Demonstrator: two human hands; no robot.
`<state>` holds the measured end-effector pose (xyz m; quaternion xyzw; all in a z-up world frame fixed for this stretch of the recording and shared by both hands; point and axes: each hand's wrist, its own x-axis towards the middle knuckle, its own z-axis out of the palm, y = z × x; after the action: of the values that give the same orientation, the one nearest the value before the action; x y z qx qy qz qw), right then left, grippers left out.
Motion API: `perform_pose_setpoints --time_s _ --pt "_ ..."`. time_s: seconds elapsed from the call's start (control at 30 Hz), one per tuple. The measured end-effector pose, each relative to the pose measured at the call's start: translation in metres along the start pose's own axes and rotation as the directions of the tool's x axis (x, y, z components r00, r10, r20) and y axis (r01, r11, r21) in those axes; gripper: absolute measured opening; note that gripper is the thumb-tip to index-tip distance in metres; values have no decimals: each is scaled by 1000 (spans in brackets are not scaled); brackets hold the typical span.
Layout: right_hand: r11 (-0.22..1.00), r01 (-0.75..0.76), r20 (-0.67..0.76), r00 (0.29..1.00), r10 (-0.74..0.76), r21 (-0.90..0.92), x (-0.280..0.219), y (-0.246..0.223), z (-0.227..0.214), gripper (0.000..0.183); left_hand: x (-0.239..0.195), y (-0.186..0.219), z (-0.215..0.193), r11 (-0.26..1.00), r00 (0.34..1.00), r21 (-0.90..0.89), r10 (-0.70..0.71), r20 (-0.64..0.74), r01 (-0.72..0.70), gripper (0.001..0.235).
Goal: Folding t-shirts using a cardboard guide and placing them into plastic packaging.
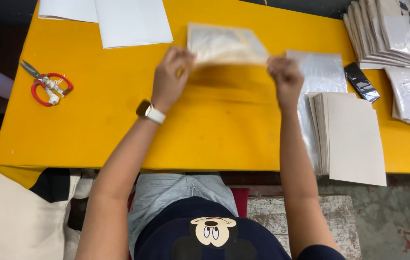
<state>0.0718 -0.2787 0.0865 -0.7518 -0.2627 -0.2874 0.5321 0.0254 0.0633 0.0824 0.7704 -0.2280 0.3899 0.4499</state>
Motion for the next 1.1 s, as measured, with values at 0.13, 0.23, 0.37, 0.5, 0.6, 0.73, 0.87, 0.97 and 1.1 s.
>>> perform_pose_setpoints --time_s 0.13,0.23,0.37,0.5,0.6,0.73,0.87,0.97,1.1 --pt "978 -204 235 949 210 -52 -88 21 -19 15 -81 10 -9 934 832 172 -357 424 312 28" --pt "912 -404 235 881 410 -76 -106 8 -32 26 -77 22 -20 862 719 292 -507 476 414 33" --pt "865 -428 311 811 495 -261 -92 -1 -15 38 -53 18 -8 785 609 320 -615 500 530 56" --pt "873 -366 267 850 455 -324 -93 2 8 29 -73 -10 19 826 597 317 -558 576 466 33" --pt "868 -335 158 897 413 -365 -94 19 12 18 -74 -21 31 856 658 292 -515 550 426 22" --pt "844 -226 165 925 343 -486 -79 -8 8 20 -50 -16 17 886 739 347 -452 499 308 20" --pt "913 -282 419 821 388 -293 -101 -47 54 19 -42 -29 38 924 858 381 -217 466 27 46" --pt "931 -157 629 699 341 -330 -122 -81 125 25 -45 -5 46 928 670 333 -143 729 -165 66" --pt "937 -176 780 519 349 -302 -139 -128 127 17 -74 -26 48 927 525 332 -197 828 -176 70"
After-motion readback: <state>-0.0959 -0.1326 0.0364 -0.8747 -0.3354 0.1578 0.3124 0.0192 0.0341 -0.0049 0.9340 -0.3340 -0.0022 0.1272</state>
